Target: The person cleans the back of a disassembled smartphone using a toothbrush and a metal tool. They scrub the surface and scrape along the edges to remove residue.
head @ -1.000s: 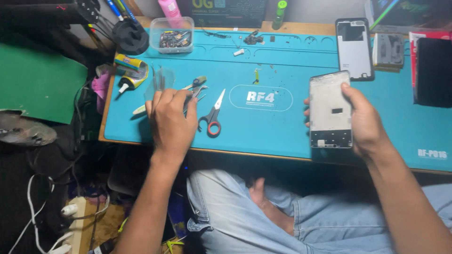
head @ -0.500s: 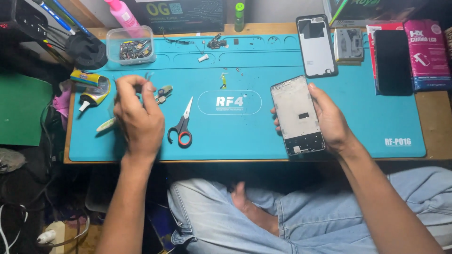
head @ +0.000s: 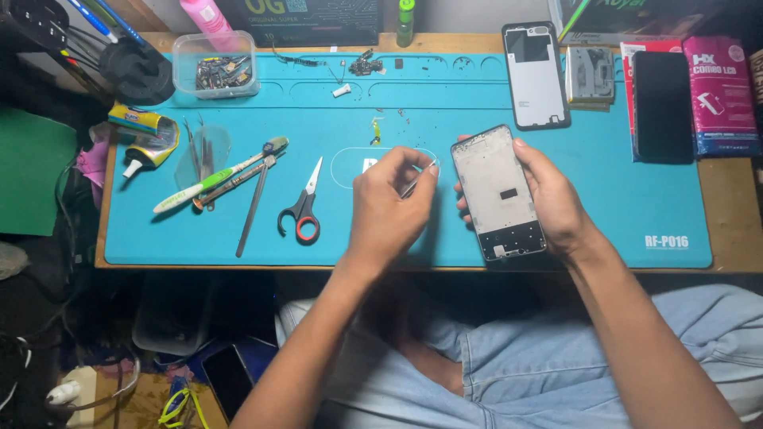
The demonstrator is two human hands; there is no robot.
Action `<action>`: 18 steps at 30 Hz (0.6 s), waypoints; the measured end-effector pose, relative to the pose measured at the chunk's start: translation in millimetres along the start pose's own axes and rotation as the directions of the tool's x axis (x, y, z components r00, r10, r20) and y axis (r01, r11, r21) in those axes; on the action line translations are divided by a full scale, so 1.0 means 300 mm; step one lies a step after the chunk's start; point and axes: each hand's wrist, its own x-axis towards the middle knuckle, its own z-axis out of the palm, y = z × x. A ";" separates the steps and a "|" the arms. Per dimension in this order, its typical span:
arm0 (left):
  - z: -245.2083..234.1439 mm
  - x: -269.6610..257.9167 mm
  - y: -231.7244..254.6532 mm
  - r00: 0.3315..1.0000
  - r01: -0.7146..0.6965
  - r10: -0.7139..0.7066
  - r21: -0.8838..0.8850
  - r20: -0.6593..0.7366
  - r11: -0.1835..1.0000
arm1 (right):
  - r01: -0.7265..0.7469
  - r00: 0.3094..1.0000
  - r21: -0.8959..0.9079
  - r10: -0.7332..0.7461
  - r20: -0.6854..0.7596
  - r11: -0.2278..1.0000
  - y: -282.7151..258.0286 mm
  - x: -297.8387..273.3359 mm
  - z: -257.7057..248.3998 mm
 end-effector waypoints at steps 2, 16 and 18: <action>0.024 0.014 -0.012 1.000 -0.025 0.025 0.003 0.016 1.000 | 0.001 1.000 -0.011 -0.001 -0.004 1.000 0.006 -0.001 0.005; 0.028 0.027 -0.027 0.990 -0.133 0.135 -0.036 0.036 0.990 | 0.024 0.997 -0.044 -0.027 -0.069 0.999 -0.003 -0.037 0.056; 0.028 0.030 -0.021 0.990 -0.132 0.133 -0.041 0.036 0.990 | 0.034 0.997 -0.035 -0.036 -0.069 0.999 -0.001 -0.040 0.056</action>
